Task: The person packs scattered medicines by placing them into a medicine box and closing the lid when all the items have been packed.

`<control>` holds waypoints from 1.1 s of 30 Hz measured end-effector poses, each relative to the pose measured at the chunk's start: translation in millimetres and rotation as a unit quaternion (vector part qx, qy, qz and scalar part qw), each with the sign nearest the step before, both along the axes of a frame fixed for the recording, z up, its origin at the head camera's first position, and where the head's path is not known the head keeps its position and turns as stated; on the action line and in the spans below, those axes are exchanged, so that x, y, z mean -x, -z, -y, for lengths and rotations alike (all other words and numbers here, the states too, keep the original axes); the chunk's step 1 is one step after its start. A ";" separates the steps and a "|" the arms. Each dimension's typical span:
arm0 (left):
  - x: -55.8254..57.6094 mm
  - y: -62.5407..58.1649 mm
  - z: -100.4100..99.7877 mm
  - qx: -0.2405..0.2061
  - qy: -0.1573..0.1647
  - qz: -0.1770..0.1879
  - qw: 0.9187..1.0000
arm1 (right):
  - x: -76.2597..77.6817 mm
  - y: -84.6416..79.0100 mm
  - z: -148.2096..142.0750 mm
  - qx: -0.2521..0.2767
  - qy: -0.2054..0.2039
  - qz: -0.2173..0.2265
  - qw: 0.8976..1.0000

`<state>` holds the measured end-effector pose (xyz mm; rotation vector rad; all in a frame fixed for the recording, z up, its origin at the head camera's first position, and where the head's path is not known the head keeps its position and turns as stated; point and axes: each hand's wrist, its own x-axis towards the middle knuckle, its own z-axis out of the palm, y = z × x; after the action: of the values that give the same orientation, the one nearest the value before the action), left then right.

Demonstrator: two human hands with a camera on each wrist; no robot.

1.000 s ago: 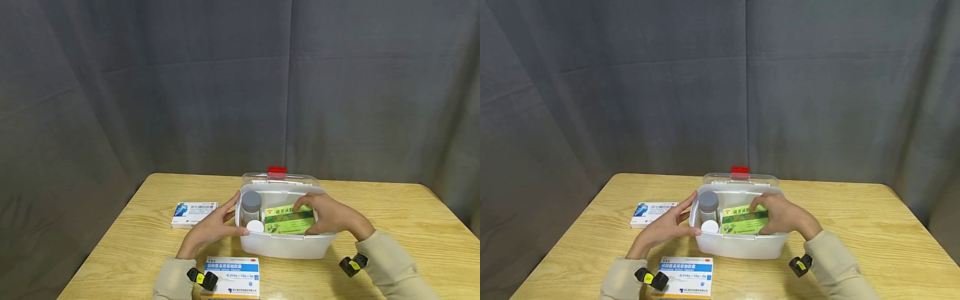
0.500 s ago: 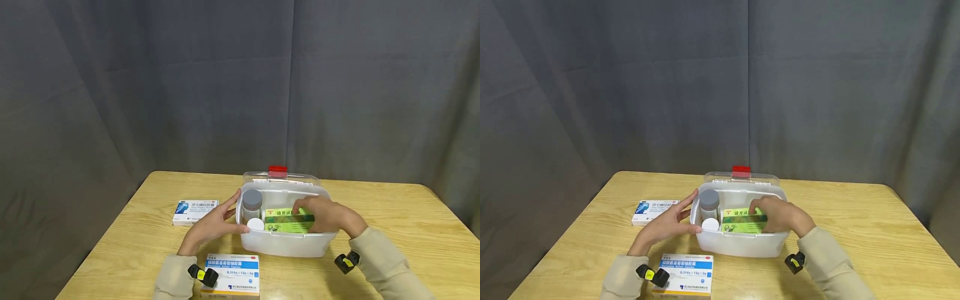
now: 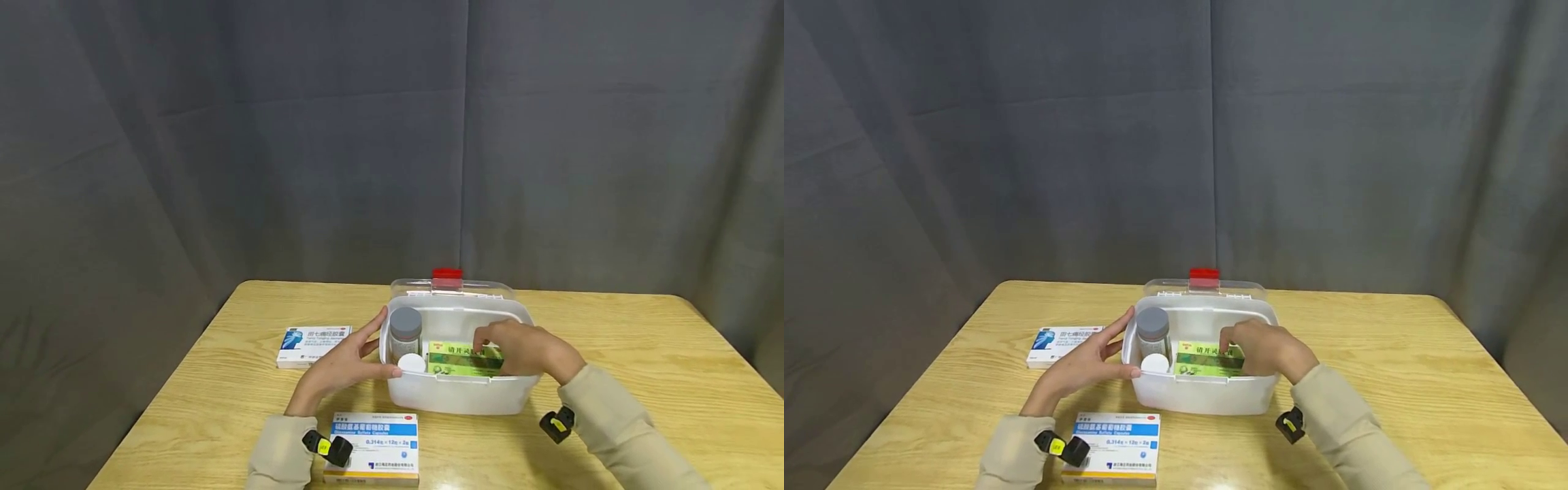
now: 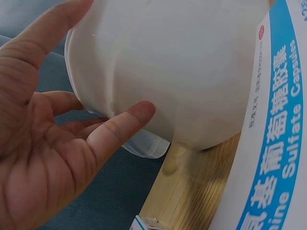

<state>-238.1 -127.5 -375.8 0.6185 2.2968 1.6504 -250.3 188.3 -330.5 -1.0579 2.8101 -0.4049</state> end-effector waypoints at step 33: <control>-59.5 19.2 55.6 0.190 -0.016 -0.175 0.966 | -31.6 53.3 -48.9 0.361 0.143 0.021 0.921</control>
<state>-178.6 -183.1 -395.0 0.8362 2.7825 1.1283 -218.8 237.2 -383.7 -0.6790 2.8175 -1.5584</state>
